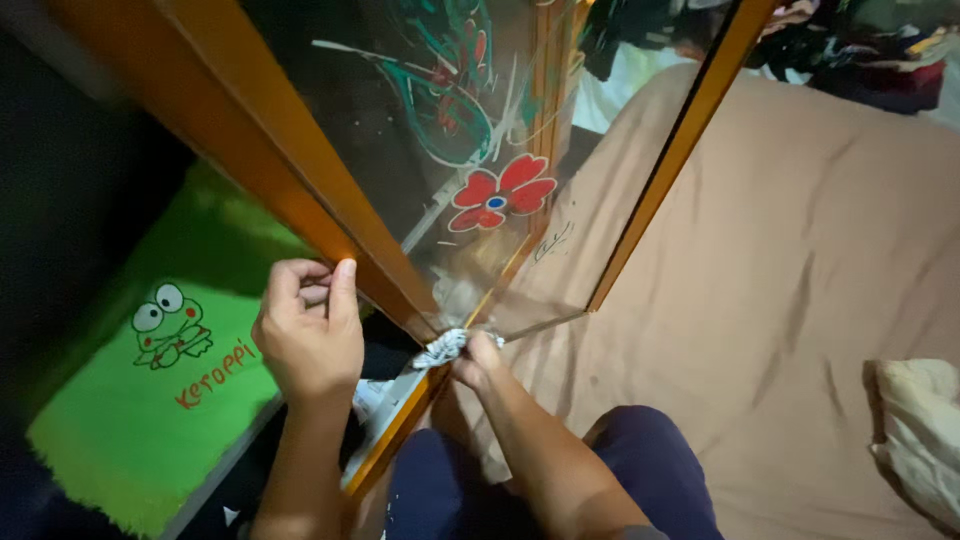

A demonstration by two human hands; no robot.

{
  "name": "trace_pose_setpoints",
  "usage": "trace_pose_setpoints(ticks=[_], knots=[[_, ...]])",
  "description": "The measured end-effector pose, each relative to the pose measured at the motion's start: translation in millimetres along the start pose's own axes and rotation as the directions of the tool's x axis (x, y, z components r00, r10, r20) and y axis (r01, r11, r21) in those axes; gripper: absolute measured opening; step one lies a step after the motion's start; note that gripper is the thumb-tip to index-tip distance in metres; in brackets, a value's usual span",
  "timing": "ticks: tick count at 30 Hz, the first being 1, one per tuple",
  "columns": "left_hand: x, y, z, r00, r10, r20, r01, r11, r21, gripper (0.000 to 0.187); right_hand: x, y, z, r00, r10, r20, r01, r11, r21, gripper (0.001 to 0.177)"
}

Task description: The person cleans the glass doors of a wooden cabinet using a spray bottle and a cloth. They repeatedly spray the glass and wipe it down, focusing on different sections of the cabinet doors.

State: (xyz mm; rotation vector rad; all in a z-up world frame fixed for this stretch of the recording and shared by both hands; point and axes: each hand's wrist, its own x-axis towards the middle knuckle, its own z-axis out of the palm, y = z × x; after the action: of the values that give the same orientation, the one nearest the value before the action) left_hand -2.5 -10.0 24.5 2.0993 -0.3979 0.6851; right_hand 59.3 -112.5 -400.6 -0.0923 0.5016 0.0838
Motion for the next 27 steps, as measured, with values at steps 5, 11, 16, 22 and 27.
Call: trace_pose_setpoints(ticks=[5,11,16,22,27], knots=[[2.0,0.1,-2.4,0.998,-0.004,0.056,0.010,0.994,-0.108,0.020,-14.3,-62.0,-20.1,0.990,-0.125,-0.064,0.124,0.992,-0.020,0.024],[1.0,-1.2,0.1,0.999,-0.024,0.035,0.028,0.992,-0.125,0.020,-38.9,-172.9,-45.7,0.917,-0.365,-0.158,0.359,0.931,-0.067,0.028],[2.4,0.5,-0.8,0.999,0.017,0.036,-0.013,0.996,-0.087,0.020,-29.8,-108.0,-27.6,0.912,-0.404,-0.068,0.397,0.913,-0.098,0.022],[0.4,0.9,0.4,0.999,-0.002,0.044,0.008,0.991,-0.133,0.020,-19.3,-14.6,21.6,0.996,-0.065,0.059,0.063,0.998,0.024,0.018],[-0.9,-1.8,-1.4,0.999,0.037,0.025,-0.034,0.994,-0.102,0.020,-65.4,-139.8,7.4,0.918,-0.388,-0.084,0.392,0.919,0.041,0.022]])
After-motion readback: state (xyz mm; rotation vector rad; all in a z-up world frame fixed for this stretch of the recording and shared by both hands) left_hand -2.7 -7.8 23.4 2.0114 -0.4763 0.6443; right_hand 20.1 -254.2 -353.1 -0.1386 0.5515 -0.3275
